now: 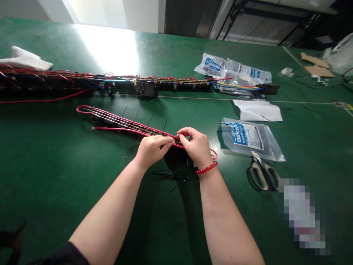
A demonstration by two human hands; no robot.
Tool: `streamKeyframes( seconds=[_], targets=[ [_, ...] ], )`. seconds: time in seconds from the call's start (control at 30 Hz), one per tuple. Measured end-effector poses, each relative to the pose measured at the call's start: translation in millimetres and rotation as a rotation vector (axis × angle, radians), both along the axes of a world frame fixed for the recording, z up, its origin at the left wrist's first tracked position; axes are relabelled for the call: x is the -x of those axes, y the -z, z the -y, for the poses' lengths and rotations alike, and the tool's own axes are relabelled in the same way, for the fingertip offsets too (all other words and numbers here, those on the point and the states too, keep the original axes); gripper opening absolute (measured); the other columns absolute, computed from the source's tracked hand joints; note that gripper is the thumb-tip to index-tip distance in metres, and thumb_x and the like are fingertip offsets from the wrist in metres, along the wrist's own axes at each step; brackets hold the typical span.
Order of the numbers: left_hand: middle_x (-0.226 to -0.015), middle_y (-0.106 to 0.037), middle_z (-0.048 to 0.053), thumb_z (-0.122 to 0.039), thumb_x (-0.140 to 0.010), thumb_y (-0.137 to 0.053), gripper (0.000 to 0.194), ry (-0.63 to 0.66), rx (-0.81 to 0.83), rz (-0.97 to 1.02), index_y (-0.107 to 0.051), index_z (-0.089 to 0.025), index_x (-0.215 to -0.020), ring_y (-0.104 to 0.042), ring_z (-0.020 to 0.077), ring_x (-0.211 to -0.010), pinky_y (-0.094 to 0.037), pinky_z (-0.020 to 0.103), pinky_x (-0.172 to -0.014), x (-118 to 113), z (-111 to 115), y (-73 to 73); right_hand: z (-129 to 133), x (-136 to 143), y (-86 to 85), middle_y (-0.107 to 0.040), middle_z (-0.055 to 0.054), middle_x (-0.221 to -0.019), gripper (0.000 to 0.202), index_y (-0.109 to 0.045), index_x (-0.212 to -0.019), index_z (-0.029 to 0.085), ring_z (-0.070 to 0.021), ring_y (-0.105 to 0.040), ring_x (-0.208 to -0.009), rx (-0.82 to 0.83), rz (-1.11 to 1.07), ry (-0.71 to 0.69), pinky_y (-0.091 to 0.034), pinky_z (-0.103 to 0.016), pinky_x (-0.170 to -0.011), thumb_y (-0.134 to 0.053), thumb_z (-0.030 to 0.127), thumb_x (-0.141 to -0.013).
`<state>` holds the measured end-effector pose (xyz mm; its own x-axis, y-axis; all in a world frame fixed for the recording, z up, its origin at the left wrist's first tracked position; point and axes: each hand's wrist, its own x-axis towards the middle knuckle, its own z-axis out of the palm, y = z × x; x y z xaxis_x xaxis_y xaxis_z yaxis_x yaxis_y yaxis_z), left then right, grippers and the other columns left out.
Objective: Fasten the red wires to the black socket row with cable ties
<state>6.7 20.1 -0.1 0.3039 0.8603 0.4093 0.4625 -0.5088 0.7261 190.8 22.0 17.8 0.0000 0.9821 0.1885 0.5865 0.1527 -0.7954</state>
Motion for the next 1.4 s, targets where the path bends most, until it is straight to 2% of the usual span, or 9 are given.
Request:
streamKeyframes(
  seconds=[0.13, 0.2, 0.3, 0.43, 0.53, 0.7, 0.83, 1.03, 1.4],
  targets=[
    [-0.064, -0.073, 0.0, -0.034, -0.089, -0.066, 0.018, 0.09, 0.473, 0.158, -0.075, -0.018, -0.091, -0.066, 0.0104, -0.05, -0.051, 0.019, -0.051, -4, 0, -0.8, 0, 0, -0.3, -0.077, -0.001, -0.087, 0.012, -0.074, -0.087, 0.024, -0.0187, -0.07, -0.081, -0.006, -0.011, 0.004, -0.052, -0.032, -0.078, -0.062, 0.026, -0.086],
    [-0.07, -0.075, 0.002, -0.035, -0.087, -0.068, 0.02, 0.121, 0.658, 0.278, -0.074, -0.016, -0.093, -0.07, 0.0123, -0.055, -0.054, 0.019, -0.051, -6, -2, -0.9, 0, 0, -0.5, -0.077, -0.001, -0.088, 0.012, -0.074, -0.087, 0.023, -0.0184, -0.07, -0.081, -0.01, -0.013, 0.002, -0.052, -0.032, -0.078, -0.062, 0.026, -0.086],
    [-0.072, -0.076, 0.003, -0.034, -0.083, -0.072, 0.02, 0.133, 0.77, 0.397, -0.073, -0.016, -0.09, -0.074, 0.0143, -0.064, -0.06, 0.022, -0.059, -9, -3, -0.3, 0, -1, -1.0, -0.077, -0.002, -0.088, 0.012, -0.075, -0.087, 0.023, -0.0179, -0.069, -0.08, 0.0, -0.038, 0.001, -0.052, -0.031, -0.077, -0.063, 0.027, -0.086],
    [-0.075, -0.077, 0.003, -0.03, -0.076, -0.077, 0.016, 0.144, 0.769, 0.438, -0.074, -0.016, -0.085, -0.075, 0.016, -0.072, -0.062, 0.025, -0.068, -9, -4, 0.5, 0, -1, -2.6, -0.076, -0.002, -0.087, 0.012, -0.075, -0.088, 0.021, -0.0165, -0.069, -0.078, 0.032, -0.129, -0.006, -0.052, -0.029, -0.072, -0.064, 0.027, -0.085],
    [-0.076, -0.078, 0.004, -0.025, -0.076, -0.077, 0.013, 0.142, 0.797, 0.447, -0.075, -0.015, -0.084, -0.076, 0.0168, -0.075, -0.062, 0.024, -0.067, -9, -4, -1.1, 0, -3, -4.4, -0.076, -0.002, -0.087, 0.011, -0.074, -0.088, 0.02, -0.0162, -0.069, -0.079, 0.062, -0.204, -0.039, -0.052, -0.028, -0.072, -0.067, 0.027, -0.083],
    [-0.069, -0.076, 0.003, -0.025, -0.081, -0.075, 0.012, 0.099, 0.87, 0.439, -0.074, -0.014, -0.084, -0.074, 0.0152, -0.065, -0.062, 0.023, -0.061, -11, -6, -7.1, 0, -6, -7.8, -0.076, -0.003, -0.089, 0.015, -0.074, -0.091, 0.02, -0.0166, -0.069, -0.08, 0.131, -0.294, -0.107, -0.053, -0.029, -0.07, -0.071, 0.03, -0.081],
    [-0.065, -0.074, 0.003, -0.027, -0.083, -0.074, 0.014, 0.079, 0.864, 0.42, -0.073, -0.013, -0.085, -0.073, 0.015, -0.058, -0.061, 0.024, -0.057, -12, -5, -9.3, 0, -7, -9.5, -0.076, -0.004, -0.087, 0.015, -0.074, -0.091, 0.02, -0.0162, -0.069, -0.077, 0.156, -0.28, -0.137, -0.053, -0.029, -0.069, -0.071, 0.03, -0.079],
    [-0.073, -0.078, 0.004, -0.032, -0.082, -0.074, 0.018, 0.101, 0.784, 0.416, -0.074, -0.014, -0.085, -0.076, 0.0169, -0.07, -0.063, 0.024, -0.065, -11, -5, -5.4, 0, -7, -9.0, -0.075, -0.003, -0.083, 0.017, -0.072, -0.089, 0.019, -0.0151, -0.067, -0.073, 0.179, -0.316, -0.135, -0.052, -0.028, -0.066, -0.075, 0.031, -0.077],
    [-0.075, -0.078, 0.005, -0.032, -0.082, -0.072, 0.018, 0.109, 0.77, 0.386, -0.076, -0.015, -0.086, -0.076, 0.0168, -0.071, -0.061, 0.024, -0.066, -10, -6, -3.0, 1, -8, -12.9, -0.073, -0.002, -0.081, 0.01, -0.073, -0.081, 0.018, -0.0137, -0.063, -0.072, 0.156, -0.249, -0.187, -0.049, -0.027, -0.068, -0.072, 0.027, -0.077]
  ],
)
